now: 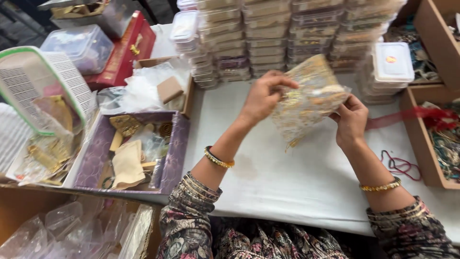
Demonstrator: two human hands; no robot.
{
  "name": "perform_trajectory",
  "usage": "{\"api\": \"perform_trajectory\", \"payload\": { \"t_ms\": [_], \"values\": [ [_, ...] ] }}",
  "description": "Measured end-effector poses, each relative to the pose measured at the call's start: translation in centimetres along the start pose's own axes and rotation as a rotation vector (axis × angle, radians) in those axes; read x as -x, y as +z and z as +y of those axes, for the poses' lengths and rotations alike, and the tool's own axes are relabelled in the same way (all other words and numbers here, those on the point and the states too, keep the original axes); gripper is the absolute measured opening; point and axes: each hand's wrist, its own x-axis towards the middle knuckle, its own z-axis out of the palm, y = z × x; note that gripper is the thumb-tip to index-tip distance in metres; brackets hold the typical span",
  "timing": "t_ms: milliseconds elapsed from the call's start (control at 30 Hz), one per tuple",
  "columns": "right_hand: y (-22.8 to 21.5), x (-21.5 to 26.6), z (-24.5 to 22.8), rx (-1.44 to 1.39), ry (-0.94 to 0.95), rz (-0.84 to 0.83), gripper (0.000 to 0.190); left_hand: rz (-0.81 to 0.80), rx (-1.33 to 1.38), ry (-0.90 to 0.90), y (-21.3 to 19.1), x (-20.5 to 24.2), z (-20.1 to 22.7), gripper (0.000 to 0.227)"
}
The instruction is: The person organizes jewelry by folding a gold-patterned fabric and placing it into a small plastic container, which is then stacked with others. They also handle a beaded necklace, separating a pendant from the chain and placing the components into a box.
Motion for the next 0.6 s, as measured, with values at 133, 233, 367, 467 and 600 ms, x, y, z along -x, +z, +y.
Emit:
{"api": "perform_trajectory", "payload": {
  "t_ms": [133, 233, 367, 467, 600],
  "values": [
    [0.6, 0.3, -0.7, 0.014, -0.007, 0.050, 0.011, 0.046, -0.371, -0.030, -2.2, 0.3, -10.4, 0.047],
    [0.6, 0.2, 0.3, 0.042, -0.057, 0.061, 0.011, 0.184, -0.651, -0.034, -2.2, 1.6, -9.0, 0.048],
    [0.9, 0.5, 1.3, 0.127, -0.171, -0.041, 0.013, 0.110, -0.693, 0.004, 1.1, 2.9, -7.5, 0.027],
    [1.0, 0.8, 2.1, 0.208, -0.195, -0.118, 0.016, -0.124, -0.592, -0.002, 4.3, 3.8, -5.2, 0.022],
    [1.3, 0.9, 2.2, 0.229, -0.103, -0.178, 0.024, -0.336, -0.761, -0.025, 6.7, 4.7, -3.4, 0.045]
  ]
}}
